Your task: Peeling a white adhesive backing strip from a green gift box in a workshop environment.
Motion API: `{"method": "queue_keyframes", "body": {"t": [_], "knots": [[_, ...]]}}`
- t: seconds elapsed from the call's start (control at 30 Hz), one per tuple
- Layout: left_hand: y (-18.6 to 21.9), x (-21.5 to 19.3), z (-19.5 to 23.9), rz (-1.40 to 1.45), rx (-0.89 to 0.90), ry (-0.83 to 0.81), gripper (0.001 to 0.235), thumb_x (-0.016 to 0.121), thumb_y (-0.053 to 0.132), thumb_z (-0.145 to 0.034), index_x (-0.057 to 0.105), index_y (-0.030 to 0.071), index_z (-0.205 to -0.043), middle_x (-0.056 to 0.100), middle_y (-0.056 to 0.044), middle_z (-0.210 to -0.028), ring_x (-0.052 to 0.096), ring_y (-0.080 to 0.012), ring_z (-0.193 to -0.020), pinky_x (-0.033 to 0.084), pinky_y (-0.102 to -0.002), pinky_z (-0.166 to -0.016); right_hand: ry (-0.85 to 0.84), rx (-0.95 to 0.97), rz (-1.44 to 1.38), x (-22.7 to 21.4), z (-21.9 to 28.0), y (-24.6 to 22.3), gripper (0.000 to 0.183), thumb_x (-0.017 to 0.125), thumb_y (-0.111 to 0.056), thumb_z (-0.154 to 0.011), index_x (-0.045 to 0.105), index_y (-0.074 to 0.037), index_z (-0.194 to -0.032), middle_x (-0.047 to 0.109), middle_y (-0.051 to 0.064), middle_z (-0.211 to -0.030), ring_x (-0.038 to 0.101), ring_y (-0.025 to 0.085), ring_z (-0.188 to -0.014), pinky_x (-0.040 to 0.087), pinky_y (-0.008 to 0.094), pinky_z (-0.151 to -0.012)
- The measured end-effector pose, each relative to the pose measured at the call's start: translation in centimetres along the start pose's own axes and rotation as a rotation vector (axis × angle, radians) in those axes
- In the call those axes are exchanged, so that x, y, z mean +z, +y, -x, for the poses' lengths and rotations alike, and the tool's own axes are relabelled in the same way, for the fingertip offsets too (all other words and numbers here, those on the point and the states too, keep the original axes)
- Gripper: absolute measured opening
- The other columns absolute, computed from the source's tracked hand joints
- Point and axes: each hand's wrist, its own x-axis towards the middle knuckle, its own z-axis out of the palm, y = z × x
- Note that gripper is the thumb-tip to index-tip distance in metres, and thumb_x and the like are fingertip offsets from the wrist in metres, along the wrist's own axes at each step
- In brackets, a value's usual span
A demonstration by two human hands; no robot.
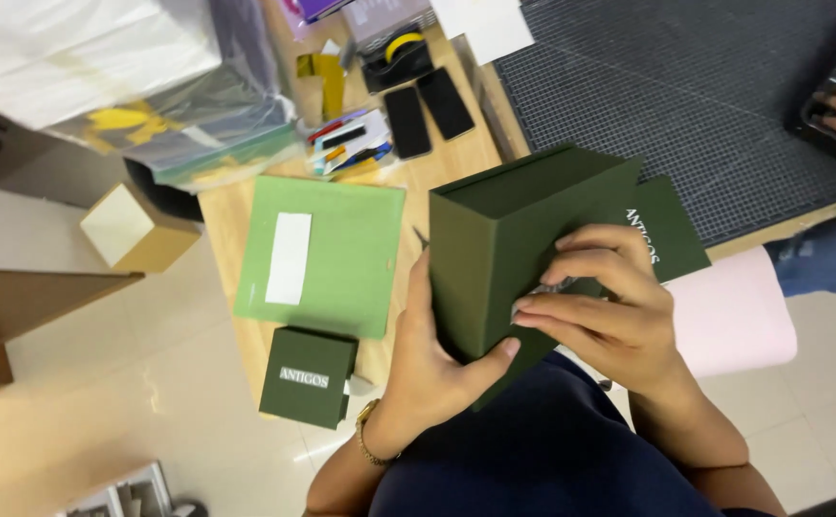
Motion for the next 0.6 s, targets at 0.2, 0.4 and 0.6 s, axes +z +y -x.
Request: {"method": "queue_keyframes", "body": {"t": [0.2, 0.4, 0.6], "knots": [[0.0, 0.2, 0.4, -0.043, -0.037, 0.02, 0.094, 0.079, 0.027, -0.075, 0.027, 0.004, -0.151, 0.063, -0.007, -0.13, 0.066, -0.0218, -0.113, 0.054, -0.033, -0.095, 0.013, 0.095, -0.036, 0.5, 1.2, 0.2, 0.008, 0.08, -0.014, -0.085, 0.079, -0.012, -0.093, 0.067, 0.007, -0.097, 0.055, 0.034, -0.108, 0.052, 0.041, -0.097], [0.4, 0.3, 0.5, -0.057, -0.04, 0.014, 0.096, 0.078, 0.027, -0.074, 0.026, 0.004, -0.151, 0.053, -0.01, -0.14, 0.064, -0.0251, -0.121, 0.054, -0.035, -0.097, -0.001, 0.155, -0.063, 0.5, 1.7, 0.3, 0.011, 0.082, -0.016, -0.083, 0.079, -0.012, -0.092, 0.066, 0.005, -0.095, 0.054, 0.033, -0.111, 0.049, 0.04, -0.1], [0.3, 0.1, 0.6, -0.108, -0.057, 0.014, 0.095, 0.077, 0.03, -0.073, 0.027, 0.004, -0.15, 0.052, -0.009, -0.141, 0.068, -0.0261, -0.115, 0.056, -0.035, -0.09, -0.021, 0.166, -0.072, 0.6, 1.5, 0.4, 0.006, 0.08, -0.015, -0.085, 0.079, -0.014, -0.091, 0.067, 0.004, -0.095, 0.053, 0.031, -0.11, 0.048, 0.038, -0.099]]}}
